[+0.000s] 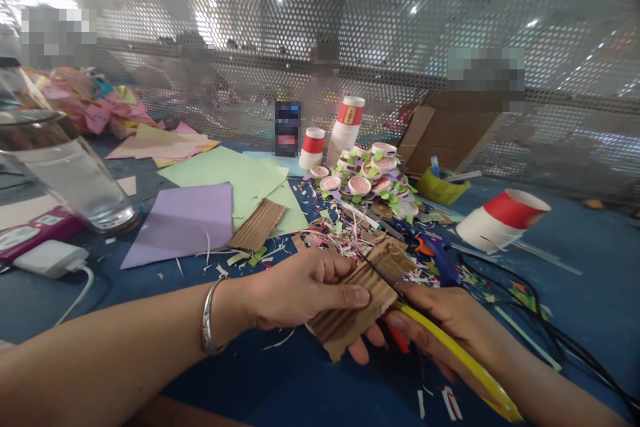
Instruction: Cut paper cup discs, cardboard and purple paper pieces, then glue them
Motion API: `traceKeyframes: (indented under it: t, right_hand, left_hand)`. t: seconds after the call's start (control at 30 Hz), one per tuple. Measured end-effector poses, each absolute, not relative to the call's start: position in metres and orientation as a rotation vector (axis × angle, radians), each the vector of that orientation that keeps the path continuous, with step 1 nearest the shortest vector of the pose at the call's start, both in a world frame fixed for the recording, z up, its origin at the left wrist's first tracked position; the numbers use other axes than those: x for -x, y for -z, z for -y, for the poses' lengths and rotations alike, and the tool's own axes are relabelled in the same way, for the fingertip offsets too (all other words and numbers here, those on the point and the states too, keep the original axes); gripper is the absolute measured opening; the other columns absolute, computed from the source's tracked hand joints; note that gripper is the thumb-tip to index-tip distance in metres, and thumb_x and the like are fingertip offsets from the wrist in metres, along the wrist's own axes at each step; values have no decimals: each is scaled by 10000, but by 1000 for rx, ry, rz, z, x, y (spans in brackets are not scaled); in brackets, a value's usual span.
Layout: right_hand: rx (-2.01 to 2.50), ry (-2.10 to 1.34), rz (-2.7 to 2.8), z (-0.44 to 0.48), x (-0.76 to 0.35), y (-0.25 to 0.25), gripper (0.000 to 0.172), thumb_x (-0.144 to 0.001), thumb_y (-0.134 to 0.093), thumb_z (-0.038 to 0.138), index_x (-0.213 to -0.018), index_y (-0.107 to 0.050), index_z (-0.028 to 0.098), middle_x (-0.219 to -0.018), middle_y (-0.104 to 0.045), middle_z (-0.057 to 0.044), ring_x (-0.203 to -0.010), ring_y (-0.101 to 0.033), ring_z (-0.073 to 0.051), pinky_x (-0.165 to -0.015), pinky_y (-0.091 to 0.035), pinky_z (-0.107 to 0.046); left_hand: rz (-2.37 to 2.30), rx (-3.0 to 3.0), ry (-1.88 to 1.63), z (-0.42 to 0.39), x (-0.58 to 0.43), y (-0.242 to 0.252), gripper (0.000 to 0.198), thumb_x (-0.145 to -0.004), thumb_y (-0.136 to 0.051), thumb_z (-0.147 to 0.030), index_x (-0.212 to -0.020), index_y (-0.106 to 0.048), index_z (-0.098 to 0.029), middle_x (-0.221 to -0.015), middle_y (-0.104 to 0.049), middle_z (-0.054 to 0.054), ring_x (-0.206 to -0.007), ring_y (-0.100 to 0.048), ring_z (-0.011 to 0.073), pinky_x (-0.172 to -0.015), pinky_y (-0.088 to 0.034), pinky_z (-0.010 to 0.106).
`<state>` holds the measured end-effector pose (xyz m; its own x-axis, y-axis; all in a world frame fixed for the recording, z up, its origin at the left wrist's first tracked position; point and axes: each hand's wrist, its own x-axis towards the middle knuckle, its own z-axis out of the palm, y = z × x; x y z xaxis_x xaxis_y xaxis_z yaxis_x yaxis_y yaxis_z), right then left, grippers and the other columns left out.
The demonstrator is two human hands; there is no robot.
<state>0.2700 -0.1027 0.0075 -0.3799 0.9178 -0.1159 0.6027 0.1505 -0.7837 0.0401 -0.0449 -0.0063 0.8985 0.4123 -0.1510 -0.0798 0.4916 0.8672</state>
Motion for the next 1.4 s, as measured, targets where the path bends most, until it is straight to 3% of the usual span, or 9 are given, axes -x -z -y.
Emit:
traceKeyframes:
  t: [0.37,0.77,1.0,1.4]
  right_hand:
    - [1534,-1102,1999,103,-268,-6,356,-902,-615,566,-792,-633,228,-608,-608,34,-373,-476,-82,-367,-388,-195]
    - [1554,-1143,1936,102,-265,-6,419,-894,-626,591,-702,-591,220,-550,-583,37,-334,-451,-74,-326,-357,-189]
    - [1594,-1107,1944,96,-267,0,418,-902,-610,604,-807,-679,203,-560,-587,42,-343,-464,-60,-321,-354,-162]
    - [1611,-1210,1892,99,-265,-5,452,-879,-601,637,-870,-668,191,-577,-597,44,-298,-446,-50,-327,-336,-161]
  left_hand:
    - [-349,-983,-287,45,-41,6,265,-929,-674,-373,-1049,-661,-137,-826,-755,80,-571,-705,128,-569,-546,214]
    - [-395,-1022,-260,39,-39,8,246,-919,-688,-350,-1057,-666,-148,-861,-766,75,-582,-709,123,-583,-546,218]
    - [-486,-1073,-353,36,-39,7,326,-874,-740,-363,-1085,-593,-162,-901,-752,100,-567,-696,126,-530,-518,201]
    - [-482,-1046,-360,37,-40,6,352,-831,-777,-383,-1050,-643,-141,-873,-731,71,-559,-694,125,-526,-543,205]
